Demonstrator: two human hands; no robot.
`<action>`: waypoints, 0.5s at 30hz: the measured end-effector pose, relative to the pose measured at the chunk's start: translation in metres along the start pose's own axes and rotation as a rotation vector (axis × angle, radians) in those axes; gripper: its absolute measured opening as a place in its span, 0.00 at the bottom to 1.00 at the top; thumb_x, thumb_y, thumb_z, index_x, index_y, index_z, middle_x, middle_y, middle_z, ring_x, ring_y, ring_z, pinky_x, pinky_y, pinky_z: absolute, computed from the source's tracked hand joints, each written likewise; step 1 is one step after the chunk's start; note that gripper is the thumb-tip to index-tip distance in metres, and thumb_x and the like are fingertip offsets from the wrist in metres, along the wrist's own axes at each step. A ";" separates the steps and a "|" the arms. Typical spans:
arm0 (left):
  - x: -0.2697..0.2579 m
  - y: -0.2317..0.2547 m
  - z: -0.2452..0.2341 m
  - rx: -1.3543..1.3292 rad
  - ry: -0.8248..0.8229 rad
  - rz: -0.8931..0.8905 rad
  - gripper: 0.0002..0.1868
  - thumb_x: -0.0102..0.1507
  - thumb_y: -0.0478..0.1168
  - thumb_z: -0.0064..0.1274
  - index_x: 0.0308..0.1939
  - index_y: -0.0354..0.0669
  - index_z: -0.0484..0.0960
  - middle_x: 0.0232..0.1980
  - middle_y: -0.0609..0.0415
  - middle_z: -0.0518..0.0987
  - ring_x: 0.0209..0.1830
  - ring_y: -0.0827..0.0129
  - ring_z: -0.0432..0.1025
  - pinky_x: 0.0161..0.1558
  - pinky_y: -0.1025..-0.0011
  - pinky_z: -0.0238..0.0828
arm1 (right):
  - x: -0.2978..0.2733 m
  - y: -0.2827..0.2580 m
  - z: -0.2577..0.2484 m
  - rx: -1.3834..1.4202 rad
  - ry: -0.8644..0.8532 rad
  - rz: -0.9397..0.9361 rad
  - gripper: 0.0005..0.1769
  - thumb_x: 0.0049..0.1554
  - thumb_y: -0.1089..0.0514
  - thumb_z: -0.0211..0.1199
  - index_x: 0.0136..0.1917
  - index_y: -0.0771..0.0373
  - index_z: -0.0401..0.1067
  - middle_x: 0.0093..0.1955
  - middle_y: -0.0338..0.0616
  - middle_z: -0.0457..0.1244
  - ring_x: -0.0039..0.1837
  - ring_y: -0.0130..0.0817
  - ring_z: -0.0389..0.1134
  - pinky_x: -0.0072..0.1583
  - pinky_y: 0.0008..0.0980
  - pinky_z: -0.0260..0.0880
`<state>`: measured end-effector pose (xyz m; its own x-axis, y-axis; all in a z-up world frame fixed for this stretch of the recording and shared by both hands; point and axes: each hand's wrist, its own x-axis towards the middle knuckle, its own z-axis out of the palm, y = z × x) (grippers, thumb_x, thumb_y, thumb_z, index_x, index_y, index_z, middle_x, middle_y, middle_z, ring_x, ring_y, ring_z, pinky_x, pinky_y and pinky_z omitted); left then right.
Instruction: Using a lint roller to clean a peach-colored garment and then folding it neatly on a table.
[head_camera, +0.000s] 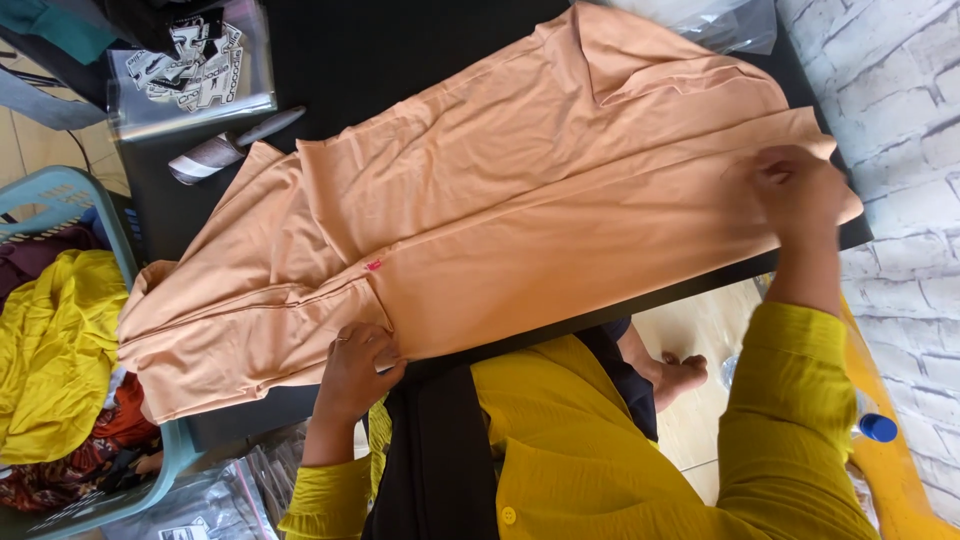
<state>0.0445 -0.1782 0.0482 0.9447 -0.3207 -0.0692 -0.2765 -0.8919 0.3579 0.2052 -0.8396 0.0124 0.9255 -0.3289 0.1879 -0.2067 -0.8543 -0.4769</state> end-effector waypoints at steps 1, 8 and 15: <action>0.000 -0.001 0.004 0.028 0.009 -0.007 0.13 0.53 0.49 0.64 0.36 0.50 0.80 0.45 0.61 0.77 0.55 0.56 0.69 0.56 0.56 0.64 | -0.001 -0.027 0.000 0.069 -0.175 0.158 0.16 0.59 0.49 0.67 0.60 0.49 0.80 0.48 0.36 0.72 0.51 0.36 0.71 0.54 0.34 0.66; 0.000 0.008 0.000 -0.017 -0.021 -0.115 0.10 0.55 0.51 0.65 0.35 0.56 0.83 0.46 0.66 0.78 0.59 0.60 0.67 0.58 0.54 0.62 | -0.003 -0.015 0.032 0.045 -0.030 0.143 0.12 0.60 0.48 0.68 0.52 0.54 0.83 0.45 0.42 0.73 0.47 0.46 0.71 0.49 0.40 0.69; 0.003 0.003 0.003 0.007 0.000 -0.079 0.13 0.52 0.53 0.67 0.34 0.57 0.82 0.46 0.66 0.77 0.57 0.60 0.69 0.55 0.53 0.64 | -0.032 0.106 -0.004 0.073 0.245 0.215 0.08 0.65 0.54 0.66 0.51 0.56 0.84 0.41 0.35 0.72 0.44 0.27 0.69 0.40 0.35 0.65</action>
<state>0.0462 -0.1833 0.0459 0.9635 -0.2494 -0.0969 -0.2026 -0.9167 0.3444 0.1528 -0.9213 -0.0403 0.7575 -0.5931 0.2728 -0.3574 -0.7264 -0.5871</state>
